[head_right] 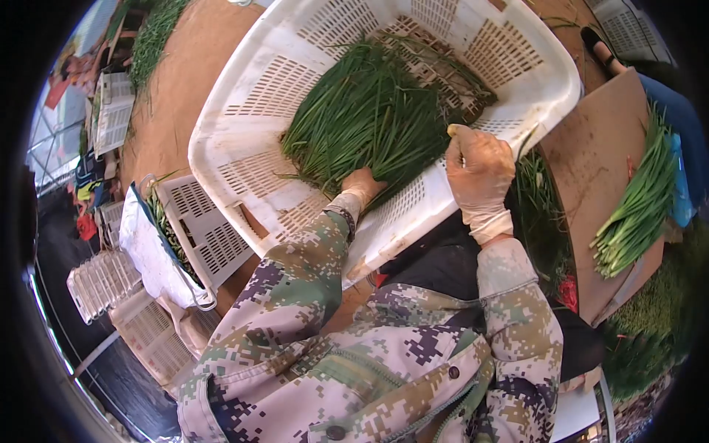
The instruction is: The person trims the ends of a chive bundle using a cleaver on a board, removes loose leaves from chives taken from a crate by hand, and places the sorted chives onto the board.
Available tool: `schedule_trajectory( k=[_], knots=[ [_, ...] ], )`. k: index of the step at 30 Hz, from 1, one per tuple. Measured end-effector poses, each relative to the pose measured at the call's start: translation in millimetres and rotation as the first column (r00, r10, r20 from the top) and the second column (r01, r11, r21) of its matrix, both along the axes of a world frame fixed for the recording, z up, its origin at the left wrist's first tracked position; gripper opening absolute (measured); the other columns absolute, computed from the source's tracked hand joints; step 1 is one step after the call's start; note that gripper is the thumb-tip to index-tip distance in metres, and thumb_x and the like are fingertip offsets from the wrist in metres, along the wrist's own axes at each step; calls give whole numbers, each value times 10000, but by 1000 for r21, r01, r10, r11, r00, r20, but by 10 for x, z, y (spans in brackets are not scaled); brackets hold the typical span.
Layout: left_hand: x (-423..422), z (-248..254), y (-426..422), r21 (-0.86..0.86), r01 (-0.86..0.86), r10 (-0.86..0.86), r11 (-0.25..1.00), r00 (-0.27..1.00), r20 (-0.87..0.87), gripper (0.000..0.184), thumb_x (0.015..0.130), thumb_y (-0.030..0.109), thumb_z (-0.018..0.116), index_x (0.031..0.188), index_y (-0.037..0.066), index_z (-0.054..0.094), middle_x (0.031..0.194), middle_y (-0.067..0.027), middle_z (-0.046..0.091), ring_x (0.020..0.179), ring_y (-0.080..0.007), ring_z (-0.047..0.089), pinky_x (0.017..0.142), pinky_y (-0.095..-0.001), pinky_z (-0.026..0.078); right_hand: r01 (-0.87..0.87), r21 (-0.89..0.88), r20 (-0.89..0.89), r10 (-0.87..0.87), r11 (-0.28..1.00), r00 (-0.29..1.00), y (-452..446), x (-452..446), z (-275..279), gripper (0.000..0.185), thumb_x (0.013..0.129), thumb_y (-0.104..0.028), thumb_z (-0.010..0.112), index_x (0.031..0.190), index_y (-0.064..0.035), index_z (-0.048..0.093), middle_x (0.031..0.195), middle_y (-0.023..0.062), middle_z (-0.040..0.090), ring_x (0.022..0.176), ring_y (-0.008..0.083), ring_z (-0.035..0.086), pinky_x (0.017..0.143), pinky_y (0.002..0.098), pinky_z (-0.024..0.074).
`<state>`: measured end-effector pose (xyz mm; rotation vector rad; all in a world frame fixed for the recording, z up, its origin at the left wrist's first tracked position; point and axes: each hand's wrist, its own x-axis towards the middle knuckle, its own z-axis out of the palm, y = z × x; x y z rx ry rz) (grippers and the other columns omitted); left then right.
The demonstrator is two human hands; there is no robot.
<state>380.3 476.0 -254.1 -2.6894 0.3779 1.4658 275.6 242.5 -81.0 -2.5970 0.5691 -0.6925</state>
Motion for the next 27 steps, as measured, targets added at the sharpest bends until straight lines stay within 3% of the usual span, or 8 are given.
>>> schedule_trajectory(
  k=[4, 5, 6, 11, 15, 20, 24, 27],
  knots=[
    [-24, -98, -20, 4, -60, 60, 998, 997, 40, 518, 824, 432, 739, 1189, 75, 654, 1190, -175, 669, 1115, -335, 639, 923, -438, 513, 4, -7, 16, -4, 1000, 1000, 0, -1, -8, 165, 799, -112, 664, 964, -116, 669, 788, 59, 645, 772, 261, 639, 747, 384, 483],
    [-32, -133, -19, 13, -46, 45, 999, 996, 75, 391, 845, 322, 720, 1150, 79, 683, 1171, -170, 681, 1105, -334, 649, 907, -434, 523, -2, -8, 4, 2, 1000, 1000, -1, -5, 5, 166, 798, -122, 670, 964, -120, 666, 792, 58, 643, 789, 262, 639, 743, 388, 479],
    [-12, -166, -12, 14, -42, 41, 999, 996, 74, 391, 845, 322, 720, 1150, 79, 683, 1171, -170, 681, 1105, -334, 649, 907, -434, 523, 3, -7, 2, -3, 1000, 1000, 1, -8, 14, 166, 798, -122, 670, 964, -120, 666, 792, 58, 643, 789, 262, 639, 743, 388, 479],
    [52, -254, -7, 106, 172, -181, 979, 980, 85, 222, 848, 142, 648, 1040, 88, 746, 1121, -156, 706, 1085, -326, 668, 865, -422, 546, 1, 17, -36, -1, 1000, 999, 0, -13, 28, 172, 801, -140, 679, 972, -129, 667, 792, 54, 642, 814, 262, 643, 748, 387, 476],
    [27, -314, -13, 118, 238, -245, 964, 968, 49, 346, 802, 262, 690, 1094, 77, 713, 1116, -167, 701, 1069, -335, 668, 908, -440, 528, 3, 24, -35, -2, 1000, 999, 7, -7, 45, 180, 800, -135, 680, 979, -132, 665, 804, 47, 647, 812, 260, 642, 750, 389, 476],
    [272, 9, -62, 76, 63, -67, 995, 996, 57, 362, 838, 318, 649, 1102, 81, 718, 1175, -169, 681, 1108, -332, 647, 927, -417, 518, 0, 30, -50, 2, 1000, 999, 6, -33, 38, 193, 794, -121, 683, 986, -136, 664, 825, 35, 654, 819, 243, 646, 751, 390, 478],
    [827, 66, 333, -99, -47, 48, 994, 999, 12, 551, 799, 385, 636, 1200, 7, 655, 1269, -234, 614, 1172, -383, 587, 989, -431, 466, -10, 31, -10, 11, 999, 1000, -1, -25, 17, 195, 791, -121, 685, 985, -136, 664, 813, 33, 647, 811, 242, 643, 746, 389, 479],
    [1092, 281, 616, -273, -255, 248, 928, 967, -61, 591, 774, 352, 653, 1217, -38, 624, 1177, -267, 649, 1116, -388, 613, 956, -417, 469, 0, 3, -14, 0, 1000, 1000, -2, -21, 17, 192, 788, -114, 688, 978, -135, 672, 809, 40, 654, 799, 246, 646, 743, 383, 483]
  ],
)
